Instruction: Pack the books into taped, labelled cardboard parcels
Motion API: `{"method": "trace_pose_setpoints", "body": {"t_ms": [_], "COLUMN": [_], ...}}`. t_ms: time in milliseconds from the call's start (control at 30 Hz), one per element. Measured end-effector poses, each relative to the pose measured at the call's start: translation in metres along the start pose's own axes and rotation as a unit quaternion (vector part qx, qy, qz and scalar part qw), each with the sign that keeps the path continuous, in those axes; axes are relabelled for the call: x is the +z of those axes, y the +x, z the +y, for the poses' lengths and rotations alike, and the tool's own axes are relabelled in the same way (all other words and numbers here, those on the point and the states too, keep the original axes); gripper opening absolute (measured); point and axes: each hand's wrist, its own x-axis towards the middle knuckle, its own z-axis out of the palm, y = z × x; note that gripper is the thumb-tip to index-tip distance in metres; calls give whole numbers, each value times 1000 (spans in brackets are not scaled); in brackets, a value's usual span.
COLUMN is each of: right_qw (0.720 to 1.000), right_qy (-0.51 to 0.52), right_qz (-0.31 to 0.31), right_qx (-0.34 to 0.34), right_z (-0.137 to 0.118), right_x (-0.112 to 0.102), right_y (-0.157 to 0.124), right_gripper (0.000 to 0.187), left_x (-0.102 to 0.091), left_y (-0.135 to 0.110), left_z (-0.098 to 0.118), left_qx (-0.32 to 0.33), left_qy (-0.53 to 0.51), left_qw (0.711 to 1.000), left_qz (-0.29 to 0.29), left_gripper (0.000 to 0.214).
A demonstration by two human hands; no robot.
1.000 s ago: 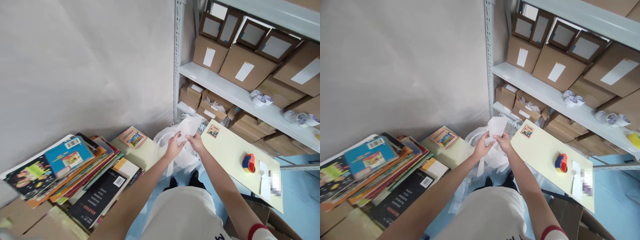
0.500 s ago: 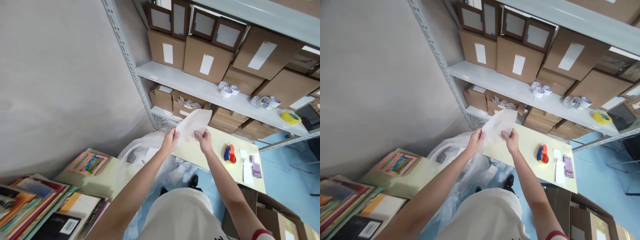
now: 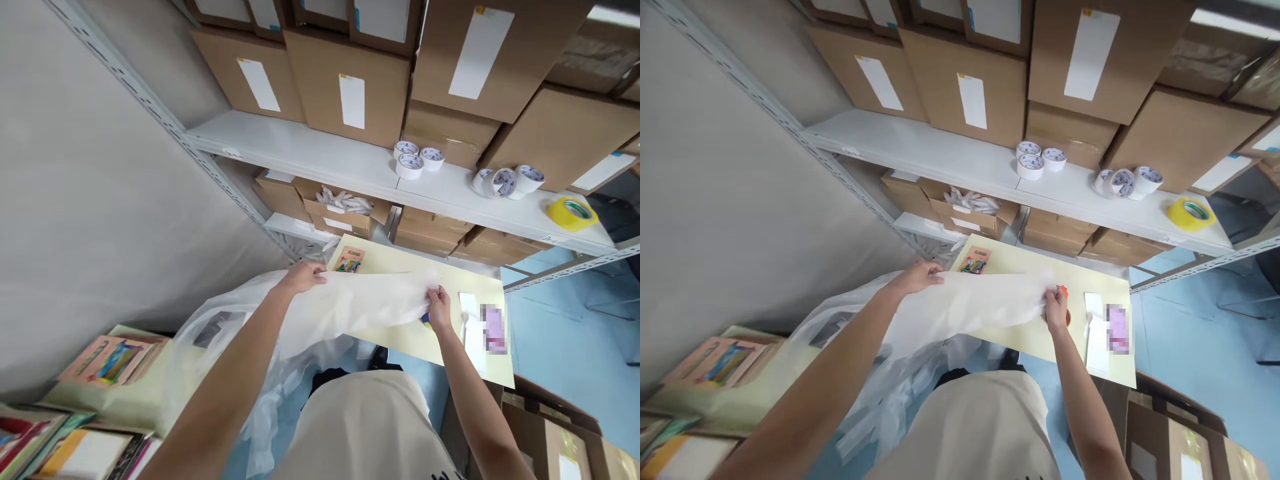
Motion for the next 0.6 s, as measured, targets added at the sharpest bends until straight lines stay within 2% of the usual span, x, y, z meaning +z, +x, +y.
{"method": "trace_pose_setpoints", "body": {"t_ms": [67, 100, 133, 167, 200, 267, 300, 400, 467, 533, 600], "right_qw": [999, 998, 997, 996, 995, 993, 991, 983, 970, 943, 902], "right_qy": [-22, -29, -39, -47, -51, -56, -63, -144, -237, -329, -399], "right_qz": [17, 23, 27, 29, 28, 28, 30, 28, 22, -4, -72], "right_qx": [36, 54, 66, 75, 85, 105, 114, 113, 50, -56, -146], "right_z": [17, 26, 36, 46, 55, 73, 82, 103, 113, 119, 122], "right_x": [-8, -10, -10, -9, -8, -4, -2, -1, -2, -3, 1], "right_y": [-5, -10, -17, -23, -30, -39, -42, -48, -53, -61, -67], "right_gripper": [26, 27, 27, 27, 27, 28, 28, 30, 37, 49, 55], "left_x": [13, 22, 34, 48, 63, 94, 110, 152, 174, 189, 201], "left_y": [-1, -4, -7, -11, -16, -24, -28, -33, -34, -34, -34], "left_z": [13, 22, 30, 37, 44, 50, 50, 36, 22, 9, -1], "left_qx": [-25, -25, -9, 23, 62, 139, 156, 123, 92, 77, 74], "left_qy": [79, 105, 118, 121, 120, 126, 136, 172, 189, 198, 197], "left_qw": [994, 985, 977, 973, 974, 978, 977, 976, 974, 970, 967], "left_qz": [77, 136, 179, 193, 180, 93, 48, -43, -85, -117, -142], "left_gripper": [24, 30, 34, 38, 40, 41, 41, 48, 56, 63, 68]}}
